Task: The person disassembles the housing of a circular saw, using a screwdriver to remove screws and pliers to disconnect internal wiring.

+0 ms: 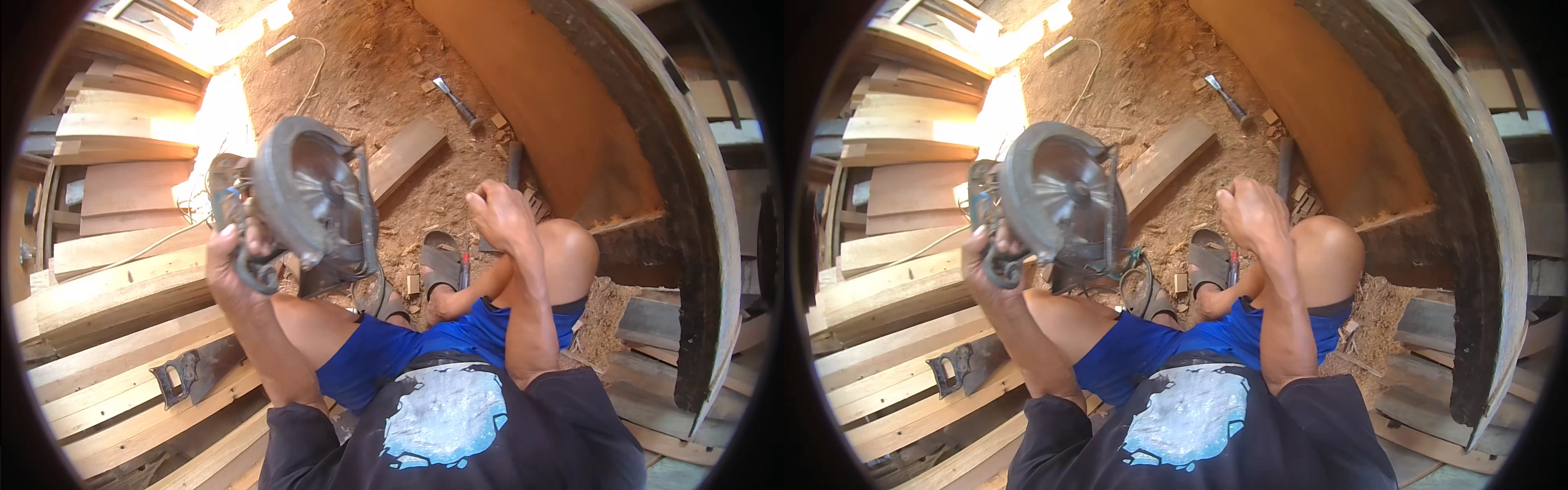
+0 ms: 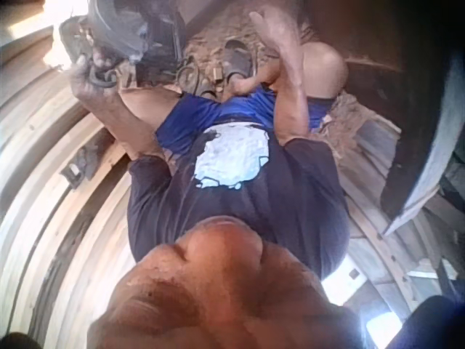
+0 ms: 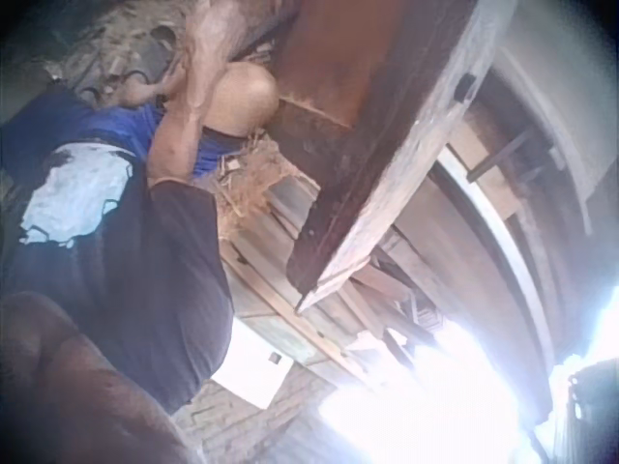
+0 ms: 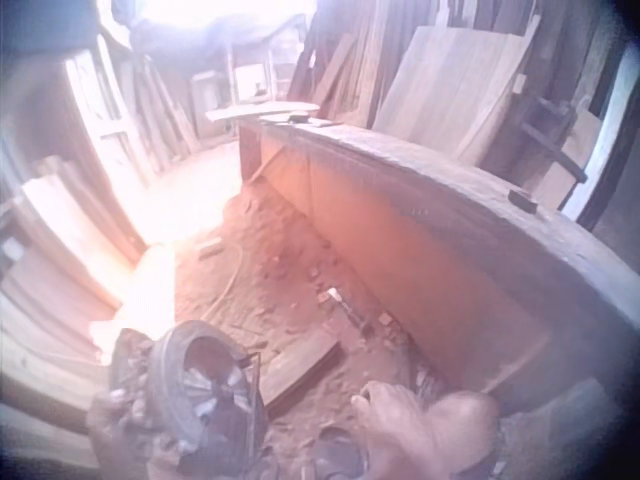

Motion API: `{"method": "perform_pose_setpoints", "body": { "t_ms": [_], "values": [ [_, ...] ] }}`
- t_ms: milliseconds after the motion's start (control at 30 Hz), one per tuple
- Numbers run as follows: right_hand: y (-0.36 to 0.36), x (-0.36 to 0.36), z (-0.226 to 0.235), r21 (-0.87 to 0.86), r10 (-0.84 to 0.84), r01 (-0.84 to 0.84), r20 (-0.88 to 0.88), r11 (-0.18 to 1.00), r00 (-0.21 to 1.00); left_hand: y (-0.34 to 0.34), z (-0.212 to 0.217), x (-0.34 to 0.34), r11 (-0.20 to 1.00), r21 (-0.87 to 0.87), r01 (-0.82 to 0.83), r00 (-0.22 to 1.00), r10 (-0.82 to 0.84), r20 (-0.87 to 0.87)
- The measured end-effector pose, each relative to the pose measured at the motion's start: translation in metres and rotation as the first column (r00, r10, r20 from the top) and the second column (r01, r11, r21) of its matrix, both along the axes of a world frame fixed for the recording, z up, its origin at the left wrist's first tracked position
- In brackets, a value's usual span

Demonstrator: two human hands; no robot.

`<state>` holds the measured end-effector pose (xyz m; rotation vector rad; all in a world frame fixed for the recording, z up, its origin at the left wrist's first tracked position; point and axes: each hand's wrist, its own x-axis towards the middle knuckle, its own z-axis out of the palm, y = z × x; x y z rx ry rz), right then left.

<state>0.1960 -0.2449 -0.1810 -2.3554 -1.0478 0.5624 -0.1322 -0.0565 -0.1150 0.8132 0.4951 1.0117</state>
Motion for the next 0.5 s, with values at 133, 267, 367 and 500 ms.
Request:
{"method": "perform_pose_setpoints", "body": {
  "t_ms": [133,267,367,500],
  "values": [
    [0.053,-0.004,-0.052,0.035,-0.011,0.012,-0.026,0.999,1.000,0.009,-0.029,0.020,0.995,-0.084,-0.054,0.993,0.045,-0.105],
    [0.075,-0.018,-0.127,-0.094,0.003,-0.005,-0.020,0.996,1.000,0.022,-0.055,0.026,0.999,-0.013,-0.031,0.982,0.028,-0.189],
    [0.076,-0.031,-0.185,-0.340,0.148,-0.160,-0.061,0.927,0.987,0.012,-0.068,0.029,0.997,0.010,-0.074,0.977,0.075,-0.202],
    [0.077,-0.014,-0.220,-0.246,0.194,-0.240,-0.198,0.939,0.961,-0.010,-0.073,0.040,0.998,-0.057,-0.035,0.936,0.012,-0.352]
  ]
}}
